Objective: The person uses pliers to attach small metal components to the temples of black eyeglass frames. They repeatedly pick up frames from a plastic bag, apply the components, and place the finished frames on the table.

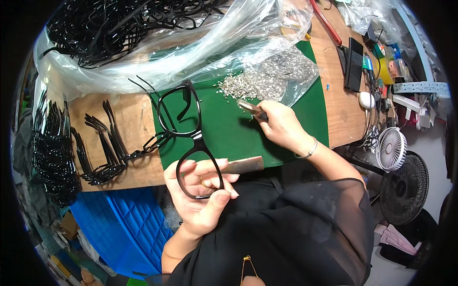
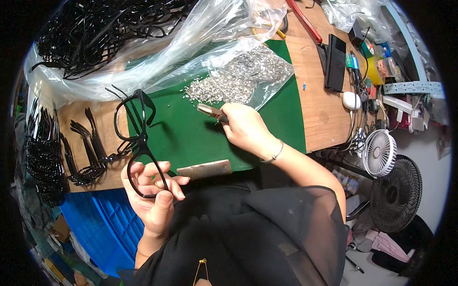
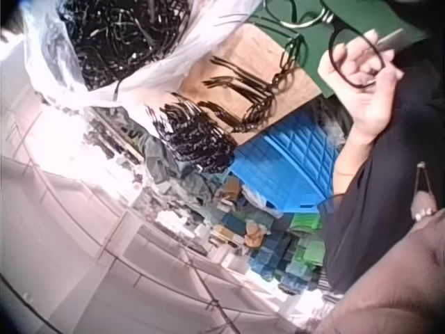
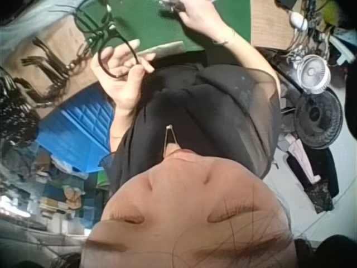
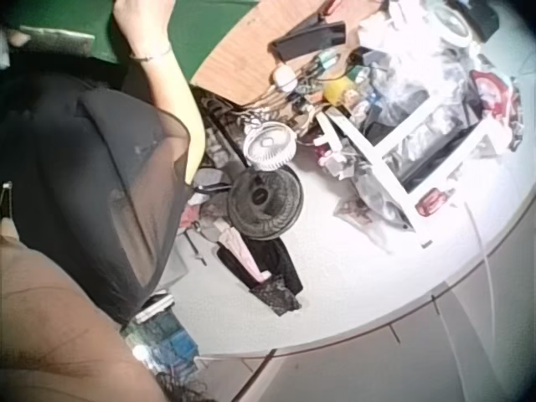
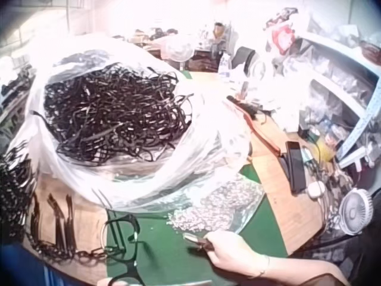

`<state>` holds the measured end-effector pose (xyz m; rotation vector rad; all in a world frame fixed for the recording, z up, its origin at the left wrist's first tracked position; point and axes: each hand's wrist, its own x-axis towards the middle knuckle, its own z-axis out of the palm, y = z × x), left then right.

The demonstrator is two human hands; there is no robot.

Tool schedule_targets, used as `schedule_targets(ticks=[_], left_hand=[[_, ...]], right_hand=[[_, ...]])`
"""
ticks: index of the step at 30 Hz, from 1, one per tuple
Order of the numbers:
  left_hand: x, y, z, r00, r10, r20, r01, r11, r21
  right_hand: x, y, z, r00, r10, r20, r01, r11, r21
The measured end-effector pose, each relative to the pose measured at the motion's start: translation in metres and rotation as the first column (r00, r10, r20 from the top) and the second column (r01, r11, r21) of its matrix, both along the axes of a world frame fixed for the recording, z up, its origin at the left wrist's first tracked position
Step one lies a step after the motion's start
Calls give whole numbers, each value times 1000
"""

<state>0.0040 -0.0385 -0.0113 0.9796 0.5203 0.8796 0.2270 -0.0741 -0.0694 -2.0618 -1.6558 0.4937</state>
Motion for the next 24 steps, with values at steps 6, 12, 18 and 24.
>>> schedule_targets(ticks=[6,12,18,24], left_hand=[[-1,1,-3,988,-64,-142,68,997,22],[3,11,-4,975,-197,103,187,977,98],[33,7,-7,962,-145,-233,214,927,306],[56,-8,-13,964,-7,-266,126,892,435]], right_hand=[[-7,7,1,997,-52,54,58,992,-116],[4,2,10,984,-110,-140,102,993,-67],[-26,-31,80,726,-114,-679,83,994,-78],[-38,-46,74,728,-78,-681,192,977,93]])
